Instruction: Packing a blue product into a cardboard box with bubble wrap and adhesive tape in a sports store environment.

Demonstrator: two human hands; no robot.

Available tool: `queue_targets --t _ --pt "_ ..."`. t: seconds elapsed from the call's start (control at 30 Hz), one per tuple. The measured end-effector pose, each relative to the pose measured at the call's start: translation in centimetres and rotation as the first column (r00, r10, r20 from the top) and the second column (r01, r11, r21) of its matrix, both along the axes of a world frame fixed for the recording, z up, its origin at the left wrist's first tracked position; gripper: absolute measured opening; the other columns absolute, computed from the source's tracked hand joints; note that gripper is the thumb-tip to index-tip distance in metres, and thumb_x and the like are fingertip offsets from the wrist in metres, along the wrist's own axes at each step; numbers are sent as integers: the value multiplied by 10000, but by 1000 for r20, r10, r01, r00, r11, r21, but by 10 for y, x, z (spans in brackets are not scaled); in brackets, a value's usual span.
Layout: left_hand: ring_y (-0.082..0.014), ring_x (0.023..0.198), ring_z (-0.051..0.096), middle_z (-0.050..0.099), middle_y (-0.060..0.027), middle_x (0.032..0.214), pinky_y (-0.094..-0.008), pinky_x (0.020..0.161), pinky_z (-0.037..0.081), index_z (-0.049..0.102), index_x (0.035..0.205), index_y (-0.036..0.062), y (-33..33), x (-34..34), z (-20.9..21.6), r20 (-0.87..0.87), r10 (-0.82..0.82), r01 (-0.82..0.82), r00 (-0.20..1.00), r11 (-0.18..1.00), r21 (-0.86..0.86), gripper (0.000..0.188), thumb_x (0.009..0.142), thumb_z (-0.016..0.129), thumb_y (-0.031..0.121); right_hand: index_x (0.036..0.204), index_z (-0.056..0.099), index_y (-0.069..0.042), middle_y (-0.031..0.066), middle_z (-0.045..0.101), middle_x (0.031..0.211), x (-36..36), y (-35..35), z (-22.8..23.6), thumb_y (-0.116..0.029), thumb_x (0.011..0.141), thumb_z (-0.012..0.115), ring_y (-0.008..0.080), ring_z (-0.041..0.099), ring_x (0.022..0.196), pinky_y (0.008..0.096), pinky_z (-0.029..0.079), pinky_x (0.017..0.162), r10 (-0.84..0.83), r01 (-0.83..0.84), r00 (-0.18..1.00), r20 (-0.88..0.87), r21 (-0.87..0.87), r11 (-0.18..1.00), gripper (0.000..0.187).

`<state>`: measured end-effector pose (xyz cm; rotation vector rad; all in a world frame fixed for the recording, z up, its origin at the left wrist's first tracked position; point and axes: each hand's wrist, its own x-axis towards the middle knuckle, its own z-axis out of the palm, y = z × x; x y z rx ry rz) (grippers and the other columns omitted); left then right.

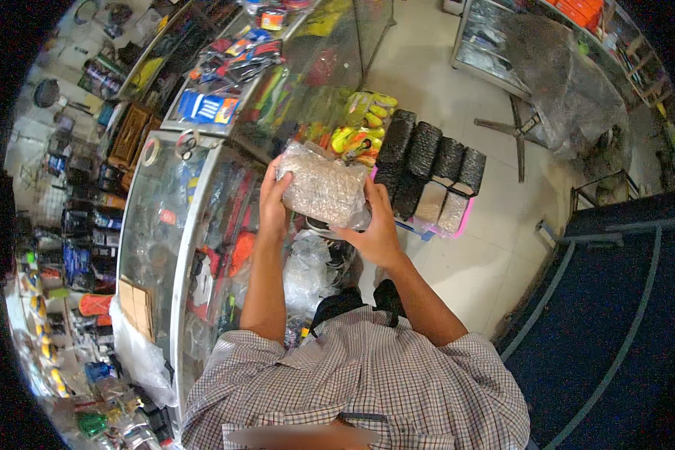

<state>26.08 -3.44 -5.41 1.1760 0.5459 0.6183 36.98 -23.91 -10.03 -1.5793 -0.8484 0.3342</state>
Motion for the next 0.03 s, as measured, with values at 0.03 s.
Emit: queue_targets --t 0.03 --pt "-188 1351 582 658 -72 1440 -352 1212 381 569 1545 96 -7 12 -8 56 -37 36 998 999 6 536 1041 708 211 1702 313 14 178 522 1455 4 -10 1 -302 752 996 376 584 1340 453 470 1165 -18 17 1000 -26 -20 1000 1213"
